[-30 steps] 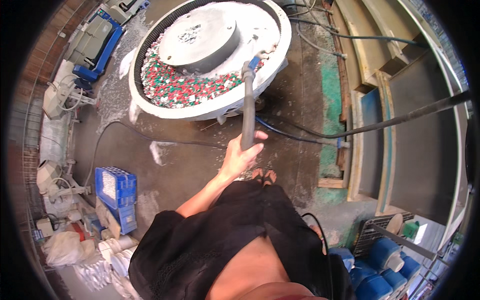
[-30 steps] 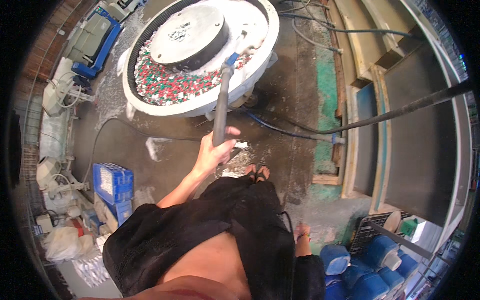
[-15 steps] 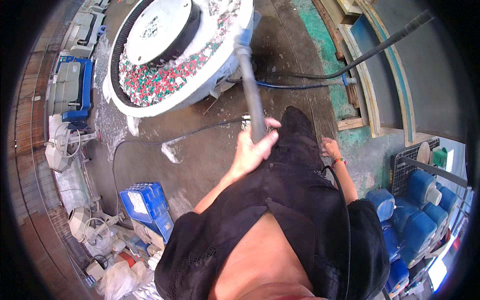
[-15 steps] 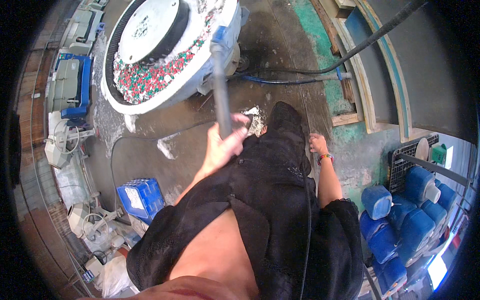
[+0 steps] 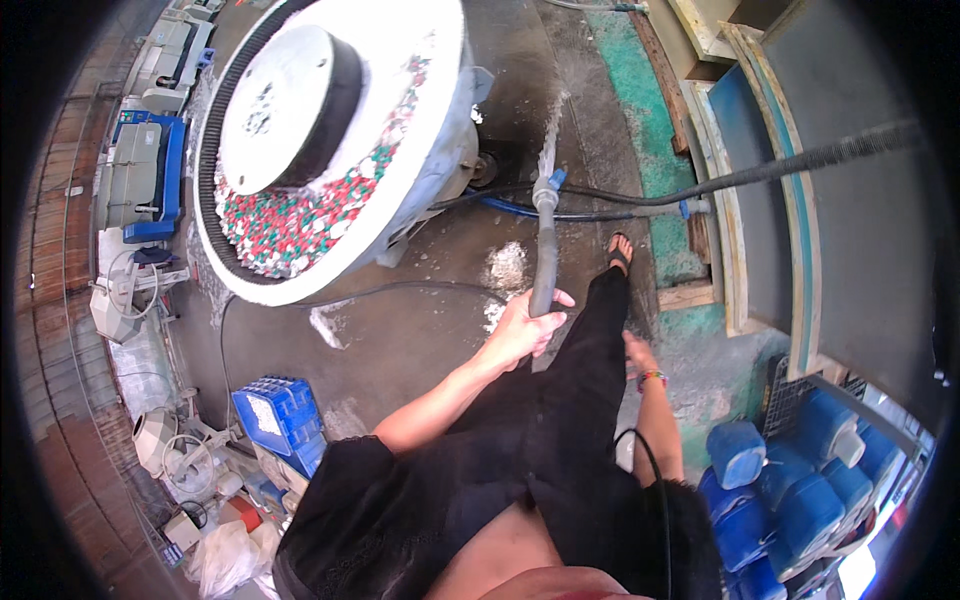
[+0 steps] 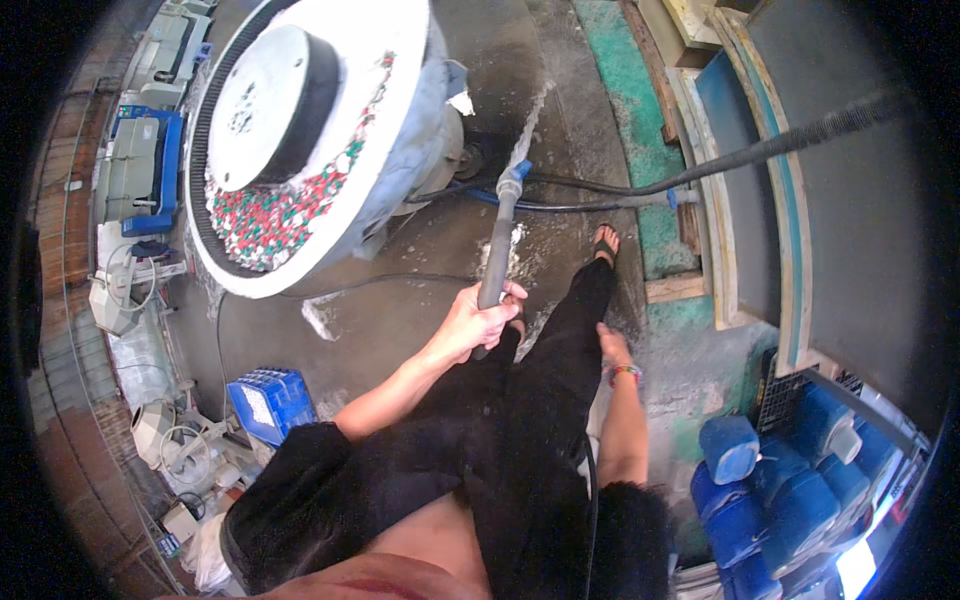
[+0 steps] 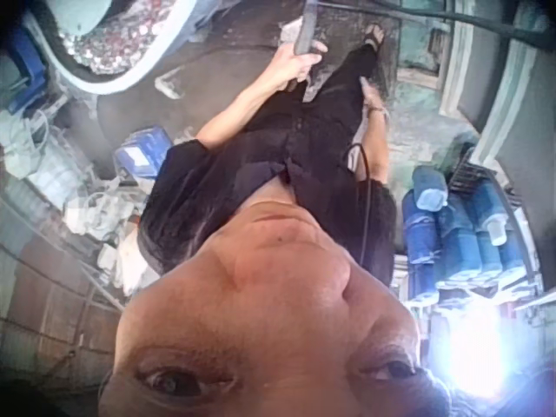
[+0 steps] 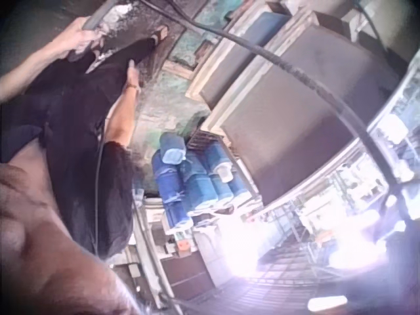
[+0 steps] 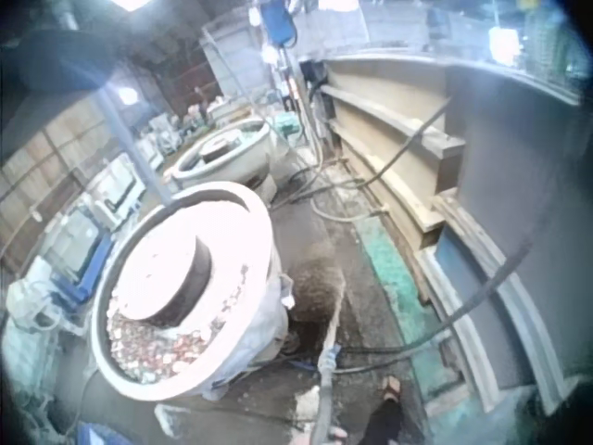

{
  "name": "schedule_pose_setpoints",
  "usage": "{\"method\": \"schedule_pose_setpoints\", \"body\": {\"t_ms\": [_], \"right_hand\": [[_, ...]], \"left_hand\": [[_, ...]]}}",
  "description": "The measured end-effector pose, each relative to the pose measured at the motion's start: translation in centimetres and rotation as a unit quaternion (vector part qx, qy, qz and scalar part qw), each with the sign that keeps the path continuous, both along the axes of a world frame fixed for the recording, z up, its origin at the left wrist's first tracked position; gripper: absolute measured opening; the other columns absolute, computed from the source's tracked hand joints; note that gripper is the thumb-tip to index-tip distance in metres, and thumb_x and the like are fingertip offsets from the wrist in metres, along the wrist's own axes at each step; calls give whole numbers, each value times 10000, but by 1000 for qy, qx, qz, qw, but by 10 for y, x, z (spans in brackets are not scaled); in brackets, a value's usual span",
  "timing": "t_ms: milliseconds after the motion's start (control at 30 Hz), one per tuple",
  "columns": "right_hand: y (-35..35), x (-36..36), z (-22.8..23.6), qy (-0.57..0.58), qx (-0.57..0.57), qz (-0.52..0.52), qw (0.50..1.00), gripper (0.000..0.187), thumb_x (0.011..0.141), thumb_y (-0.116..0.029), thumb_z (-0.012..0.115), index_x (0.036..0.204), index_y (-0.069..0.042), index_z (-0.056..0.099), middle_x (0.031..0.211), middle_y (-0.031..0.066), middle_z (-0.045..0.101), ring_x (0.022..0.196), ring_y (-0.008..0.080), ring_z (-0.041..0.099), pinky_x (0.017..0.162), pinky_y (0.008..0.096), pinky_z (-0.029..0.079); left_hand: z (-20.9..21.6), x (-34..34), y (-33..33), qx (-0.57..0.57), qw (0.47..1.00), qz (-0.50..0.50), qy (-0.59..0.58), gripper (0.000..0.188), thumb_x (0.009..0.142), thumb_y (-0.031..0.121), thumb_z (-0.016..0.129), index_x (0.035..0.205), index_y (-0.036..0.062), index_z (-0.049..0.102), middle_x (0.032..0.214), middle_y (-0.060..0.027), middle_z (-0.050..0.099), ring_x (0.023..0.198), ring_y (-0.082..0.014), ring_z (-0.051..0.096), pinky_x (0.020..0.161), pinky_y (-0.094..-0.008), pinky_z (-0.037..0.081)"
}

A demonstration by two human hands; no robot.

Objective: The person uses a hose to spray water into a rotating drum filled with colorful plastic pellets. They move the hose around the drum and the surrounding floor to rinse the area.

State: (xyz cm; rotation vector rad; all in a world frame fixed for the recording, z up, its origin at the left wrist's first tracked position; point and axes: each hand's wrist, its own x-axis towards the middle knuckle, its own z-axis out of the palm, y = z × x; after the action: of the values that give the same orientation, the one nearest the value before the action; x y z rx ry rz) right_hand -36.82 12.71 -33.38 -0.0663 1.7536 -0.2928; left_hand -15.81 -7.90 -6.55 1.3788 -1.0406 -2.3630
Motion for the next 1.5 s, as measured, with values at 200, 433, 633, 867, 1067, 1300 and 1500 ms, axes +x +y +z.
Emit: {"method": "schedule_pose_setpoints", "body": {"t_ms": [200,433,633,867,1067,1300,1500], "right_hand": [[-84,-13,-45,9,83,206,975,1136,705,-587,616,1423,-65,-94,1406,361,132,1290,466,255,1052,479,262],[-124,-52,-40,188,109,324,921,1091,639,-447,757,1429,-154,63,1319,280,299,1203,426,374,925,524,394],[-162,-83,-42,227,105,401,881,992,621,-415,775,1388,-136,211,1210,209,388,1136,374,424,858,485,447],[-173,-108,-45,231,93,407,879,965,616,-405,778,1369,-143,234,1193,194,401,1121,360,439,839,490,441],[-171,-112,-52,228,96,431,868,950,635,-422,763,1370,-137,234,1168,182,396,1104,336,438,816,485,447],[-170,-115,-48,232,97,428,868,928,647,-413,753,1371,-136,243,1166,187,409,1081,345,460,832,491,444],[-167,-114,-45,238,98,427,867,921,650,-413,749,1372,-140,247,1171,193,412,1080,342,463,846,489,443]], "left_hand": [[-54,-131,-70,24,998,64,-1,215,844,71,574,1046,29,512,567,69,392,431,-24,331,398,-210,306],[-130,-242,-145,-77,984,137,-87,229,863,80,562,1080,24,520,556,56,424,435,-37,377,397,-219,329],[-192,-300,-229,-186,949,193,-164,227,827,49,545,1053,28,550,560,45,450,427,-41,395,390,-222,312],[-238,-305,-353,-227,913,296,-162,246,788,38,544,1030,1,548,588,24,455,423,-66,403,378,-237,336],[-245,-293,-391,-226,906,325,-150,276,805,27,520,1074,-21,481,560,39,402,418,-50,341,400,-233,322],[-252,-304,-371,-326,881,256,-227,259,812,31,507,1067,0,537,563,25,447,418,-53,395,376,-230,328],[-261,-290,-418,-374,867,212,-252,266,798,19,517,1060,9,558,556,43,440,420,-43,385,371,-217,313]]}}
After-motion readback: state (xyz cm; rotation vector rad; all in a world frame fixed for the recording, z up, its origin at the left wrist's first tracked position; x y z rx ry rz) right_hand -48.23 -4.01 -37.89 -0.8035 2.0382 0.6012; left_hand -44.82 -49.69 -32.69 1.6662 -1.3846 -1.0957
